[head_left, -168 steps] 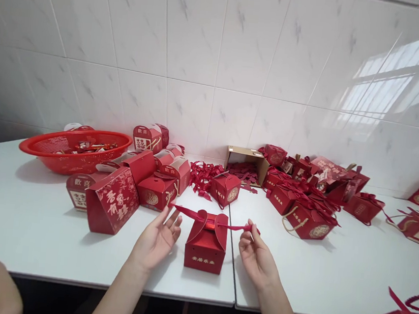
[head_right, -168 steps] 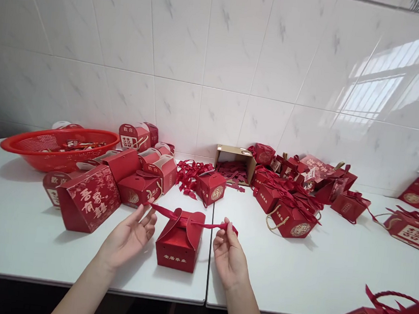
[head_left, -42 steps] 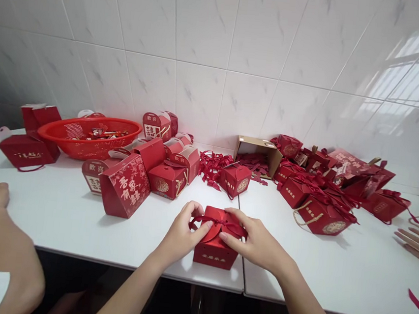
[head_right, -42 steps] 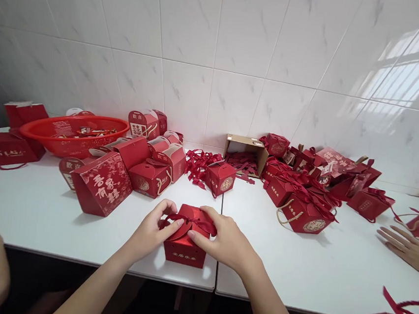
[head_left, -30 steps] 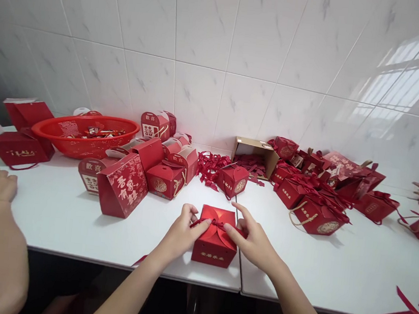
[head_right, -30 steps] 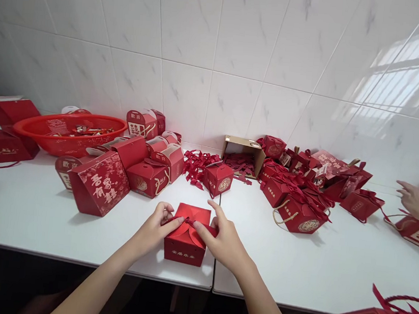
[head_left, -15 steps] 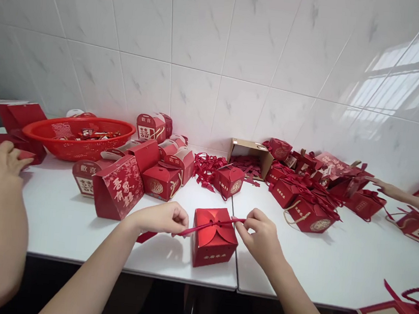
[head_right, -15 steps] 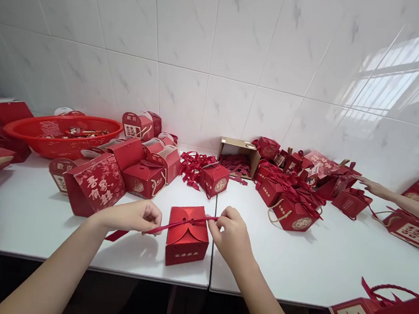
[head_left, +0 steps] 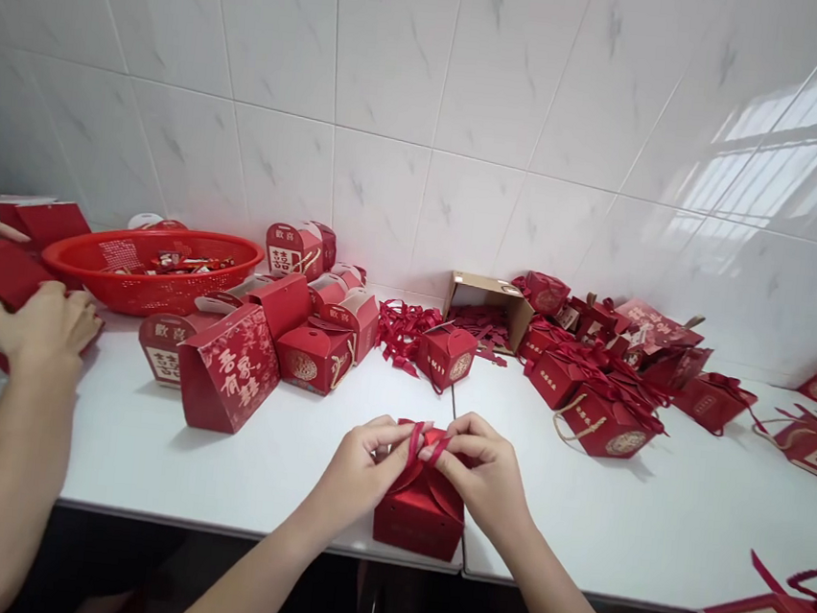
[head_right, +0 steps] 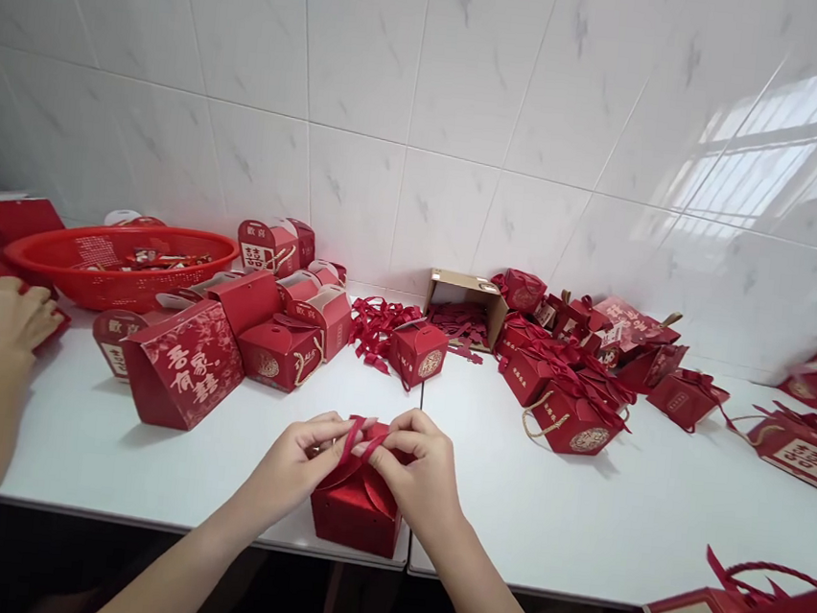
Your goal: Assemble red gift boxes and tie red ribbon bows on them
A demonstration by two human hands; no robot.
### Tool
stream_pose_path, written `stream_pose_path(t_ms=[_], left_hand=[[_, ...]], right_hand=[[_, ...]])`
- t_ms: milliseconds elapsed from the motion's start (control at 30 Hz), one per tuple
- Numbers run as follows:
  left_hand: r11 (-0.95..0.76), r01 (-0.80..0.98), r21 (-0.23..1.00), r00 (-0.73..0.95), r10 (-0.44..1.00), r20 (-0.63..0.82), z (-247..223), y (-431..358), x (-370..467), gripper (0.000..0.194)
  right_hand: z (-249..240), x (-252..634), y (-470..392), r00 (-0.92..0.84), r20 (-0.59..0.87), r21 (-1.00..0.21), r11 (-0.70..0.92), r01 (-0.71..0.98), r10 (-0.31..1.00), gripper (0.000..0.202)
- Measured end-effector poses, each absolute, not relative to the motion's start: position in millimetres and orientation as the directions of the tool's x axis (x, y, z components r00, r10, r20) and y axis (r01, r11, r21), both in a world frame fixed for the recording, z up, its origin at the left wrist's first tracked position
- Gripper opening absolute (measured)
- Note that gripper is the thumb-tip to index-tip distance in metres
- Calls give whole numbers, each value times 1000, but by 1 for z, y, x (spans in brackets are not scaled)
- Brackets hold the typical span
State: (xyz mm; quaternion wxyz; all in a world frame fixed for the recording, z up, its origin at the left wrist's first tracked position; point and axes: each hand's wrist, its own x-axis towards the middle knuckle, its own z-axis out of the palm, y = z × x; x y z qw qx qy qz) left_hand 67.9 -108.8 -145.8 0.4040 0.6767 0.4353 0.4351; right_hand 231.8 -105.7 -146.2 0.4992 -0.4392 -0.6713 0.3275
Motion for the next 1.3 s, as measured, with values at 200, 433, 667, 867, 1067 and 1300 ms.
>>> stream_pose_path(t_ms=[200, 433, 667, 867, 1067, 1300], left_hand=[[-456, 488, 744, 232, 890, 393, -157, -115, 76, 31], [-554, 578, 599, 350, 831, 431, -157, -114, 72, 37], [-704, 533, 469, 525, 710, 470, -147, -106, 64, 34], [-749, 343, 567, 601, 639, 480, -139, -89, 59, 23], [-687, 327, 649, 533, 701, 473, -138, -83, 61, 17], [-539, 499, 678, 429, 834, 347, -129, -77, 39, 7]], right_hand=[[-145, 233, -106, -121, 327, -886, 349, 306, 937, 12], [-134, 242, -96, -244, 200, -899, 277, 338, 949, 10], [-124, 257, -82, -479, 78, -919, 249, 305, 874, 8], [-120, 262, -75, -612, 49, -898, 304, 319, 789, 9], [-120, 263, -76, -589, 83, -866, 351, 357, 804, 7], [-114, 280, -95, -454, 145, -680, 422, 600, 879, 6]])
